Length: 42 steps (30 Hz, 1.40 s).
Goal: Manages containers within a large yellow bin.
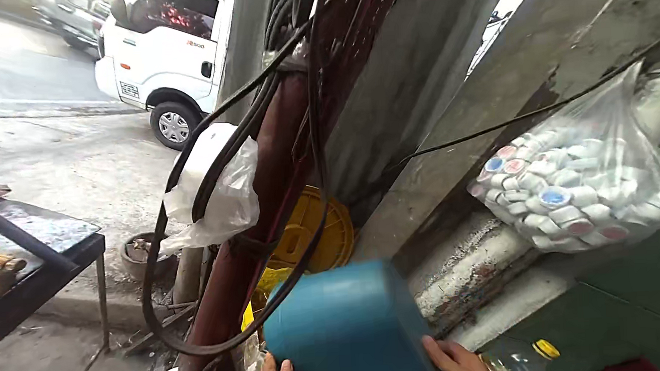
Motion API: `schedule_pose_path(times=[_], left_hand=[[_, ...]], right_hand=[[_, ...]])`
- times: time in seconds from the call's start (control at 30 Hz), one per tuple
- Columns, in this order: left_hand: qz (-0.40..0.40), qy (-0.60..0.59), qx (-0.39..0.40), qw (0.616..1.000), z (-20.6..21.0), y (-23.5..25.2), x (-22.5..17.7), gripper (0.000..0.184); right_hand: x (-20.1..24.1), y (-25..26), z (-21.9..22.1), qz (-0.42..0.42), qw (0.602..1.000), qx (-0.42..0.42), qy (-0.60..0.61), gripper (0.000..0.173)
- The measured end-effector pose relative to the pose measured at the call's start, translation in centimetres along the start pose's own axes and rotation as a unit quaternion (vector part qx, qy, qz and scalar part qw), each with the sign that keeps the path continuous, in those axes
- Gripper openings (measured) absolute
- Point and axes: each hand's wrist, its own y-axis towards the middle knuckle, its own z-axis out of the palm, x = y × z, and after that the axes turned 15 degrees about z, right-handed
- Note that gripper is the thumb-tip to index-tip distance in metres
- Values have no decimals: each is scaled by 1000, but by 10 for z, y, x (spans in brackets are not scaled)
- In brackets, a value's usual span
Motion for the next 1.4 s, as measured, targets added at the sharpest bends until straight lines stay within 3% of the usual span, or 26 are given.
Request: schedule_pose_path(times=[0.1, 0.2, 0.33, 0.5, 0.6, 0.67, 0.73, 0.8, 0.87, 0.93, 1.0, 1.07, 1.17, 1.3, 1.4], left_hand=[[-114, -4, 14, 993, -4, 20, 25, 40], [-135, -29, 6, 990, -3, 26, 23, 36], [-158, 54, 59, 984, -2, 46, 5, 35], [-210, 106, 67, 970, 5, 58, -7, 47], [-127, 66, 116, 983, 1, 34, -18, 62], [-31, 86, 132, 987, -1, 23, -28, 105], [118, 146, 52, 981, 6, 28, -26, 129], [257, 180, -29, 949, 18, 47, -38, 121], [330, 203, -40, 921, 31, 72, -60, 99], [394, 200, -82, 893, 44, 101, -64, 63], [439, 150, -107, 879, 49, 124, -43, 32], [453, 103, -96, 880, 45, 147, -1, 29], [417, 142, -105, 892, 38, 161, 52, 35], [369, 180, -48, 910, 35, 148, 31, 39], [293, 197, -6, 936, 14, 118, 12, 61]], right_hand=[[29, 45, 31, 7, 999, 7, -43, 66], [44, 69, 45, -8, 998, 39, 48, 61], [63, 67, 37, -35, 994, 60, 81, 64], [78, 64, 45, -82, 994, 66, -20, 92], [76, 71, 53, -129, 981, 90, -115, 114], [75, 76, 55, -150, 971, 98, -156, 120], [75, 78, 58, -173, 970, 89, -146, 110], [80, 80, 66, -215, 968, 68, -108, 95], [88, 74, 76, -261, 958, 30, -118, 98], [95, 61, 87, -309, 939, -15, -150, 105], [97, 56, 103, -327, 928, -62, -169, 99], [90, 76, 136, -295, 940, -62, -162, 93], [84, 102, 176, -232, 947, 9, -220, 95], [84, 102, 164, -241, 938, 32, -248, 99], [72, 93, 151, -254, 934, 33, -249, 101]])
